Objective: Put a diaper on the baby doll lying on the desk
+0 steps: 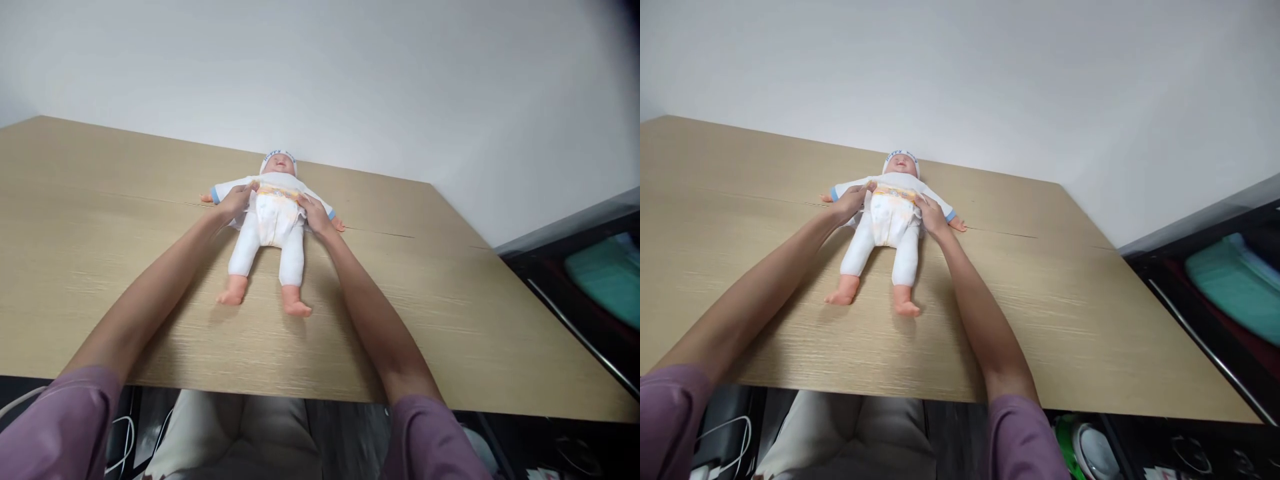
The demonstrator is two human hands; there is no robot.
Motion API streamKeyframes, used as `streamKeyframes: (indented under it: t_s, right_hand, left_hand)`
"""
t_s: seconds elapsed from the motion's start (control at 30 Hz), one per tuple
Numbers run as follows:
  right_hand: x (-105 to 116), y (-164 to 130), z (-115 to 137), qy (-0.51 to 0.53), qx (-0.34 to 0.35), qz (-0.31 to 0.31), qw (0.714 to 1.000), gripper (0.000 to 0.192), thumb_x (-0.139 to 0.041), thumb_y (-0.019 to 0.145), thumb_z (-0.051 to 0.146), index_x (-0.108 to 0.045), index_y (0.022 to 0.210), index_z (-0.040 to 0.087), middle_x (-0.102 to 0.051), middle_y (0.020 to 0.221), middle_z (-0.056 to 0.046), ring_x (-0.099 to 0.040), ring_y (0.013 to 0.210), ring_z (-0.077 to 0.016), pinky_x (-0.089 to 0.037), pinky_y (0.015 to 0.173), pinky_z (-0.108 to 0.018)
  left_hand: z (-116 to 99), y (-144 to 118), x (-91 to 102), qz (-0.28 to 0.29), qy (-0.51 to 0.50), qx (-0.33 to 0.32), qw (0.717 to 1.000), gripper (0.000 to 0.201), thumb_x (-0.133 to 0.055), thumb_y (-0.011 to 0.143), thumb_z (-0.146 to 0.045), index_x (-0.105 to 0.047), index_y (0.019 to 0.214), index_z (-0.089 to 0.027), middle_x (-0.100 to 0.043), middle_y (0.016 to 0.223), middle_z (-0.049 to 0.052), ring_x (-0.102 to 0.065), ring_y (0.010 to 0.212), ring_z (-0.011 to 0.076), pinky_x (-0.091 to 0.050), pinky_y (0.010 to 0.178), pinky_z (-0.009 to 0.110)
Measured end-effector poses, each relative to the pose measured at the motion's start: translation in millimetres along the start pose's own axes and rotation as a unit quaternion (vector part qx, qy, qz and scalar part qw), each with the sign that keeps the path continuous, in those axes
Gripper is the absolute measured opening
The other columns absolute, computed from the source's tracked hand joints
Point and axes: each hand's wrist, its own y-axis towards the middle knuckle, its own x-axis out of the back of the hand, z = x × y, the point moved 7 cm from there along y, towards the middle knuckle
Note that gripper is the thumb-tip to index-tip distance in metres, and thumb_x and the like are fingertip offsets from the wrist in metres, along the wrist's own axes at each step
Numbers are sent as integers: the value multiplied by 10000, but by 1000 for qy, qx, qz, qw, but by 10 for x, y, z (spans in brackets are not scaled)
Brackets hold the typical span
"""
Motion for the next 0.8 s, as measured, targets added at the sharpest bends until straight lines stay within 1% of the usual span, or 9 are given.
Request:
streamKeyframes:
  t_s: [0.13, 0.23, 0.4, 0.47, 0.57, 0.63, 0.67, 0.73, 0.8]
  right_hand:
    - [-27, -107, 5, 66, -10, 5, 998, 823, -623, 853, 972, -795, 1141, 221, -833, 1310, -128, -700, 1331, -323, -524, 1232, -477]
    - [-19, -329, 125, 79, -20, 36, 996, 763, -658, 870, 932, -793, 1096, 216, -838, 1246, -113, -703, 1289, -326, -534, 1207, -470]
    - [23, -791, 295, 44, -46, 85, 994, 698, -634, 951, 903, -775, 1021, 223, -824, 1069, -69, -718, 1087, -291, -604, 999, -421]
    - [92, -931, 343, 14, -35, 79, 996, 674, -620, 972, 890, -762, 1026, 234, -820, 1052, -59, -721, 1024, -274, -607, 921, -391]
    - [332, -1120, 403, -93, -6, -7, 996, 580, -645, 999, 810, -740, 1003, 238, -809, 978, -63, -721, 907, -260, -585, 861, -376]
    - [509, -1275, 444, -181, 15, -74, 981, 484, -640, 1035, 709, -724, 999, 234, -783, 911, -68, -692, 809, -248, -558, 819, -378]
    - [574, -1357, 459, -220, 26, -95, 971, 431, -624, 1055, 651, -715, 1008, 233, -769, 890, -68, -675, 782, -245, -544, 807, -381]
    - [651, -1506, 459, -276, 40, -112, 954, 349, -586, 1081, 557, -700, 1031, 231, -748, 874, -68, -663, 777, -249, -524, 801, -386]
    - [666, -1611, 409, -311, 36, -101, 944, 304, -588, 1083, 520, -690, 1046, 236, -746, 880, -69, -678, 820, -263, -514, 810, -388]
  left_hand:
    - [78, -120, 24, 7, -14, 23, 1000, 567, -766, 952, -743, -721, 874, -184, -755, 807, 89, -726, 817, 262, -569, 819, 384]
    - [59, -391, 39, 48, -34, 52, 997, 544, -830, 911, -719, -726, 842, -190, -753, 809, 92, -728, 798, 264, -560, 786, 380]
    - [-111, -974, 42, 152, -25, 109, 982, 528, -866, 884, -716, -797, 902, -193, -800, 918, 115, -743, 837, 276, -556, 771, 378]
    - [-239, -1089, 77, 159, 11, 100, 982, 512, -854, 895, -710, -805, 929, -201, -805, 954, 105, -733, 851, 264, -546, 769, 364]
    - [-445, -1089, 207, 83, 90, 73, 990, 432, -896, 862, -605, -777, 1027, -224, -797, 984, 68, -714, 862, 240, -518, 750, 332]
    - [-628, -1064, 263, 16, 148, 35, 988, 417, -902, 850, -506, -741, 1124, -235, -804, 1112, 69, -721, 920, 241, -523, 762, 328]
    - [-753, -1065, 253, -13, 179, -3, 984, 415, -888, 861, -464, -724, 1167, -238, -801, 1204, 77, -726, 970, 246, -538, 793, 338]
    - [-1047, -1120, 113, -40, 238, -110, 964, 378, -835, 915, -420, -700, 1215, -234, -777, 1345, 94, -724, 1091, 262, -567, 911, 380]
    - [-1298, -1232, -172, -21, 282, -215, 935, 312, -761, 991, -432, -700, 1223, -232, -773, 1356, 98, -705, 1192, 286, -558, 1049, 439]
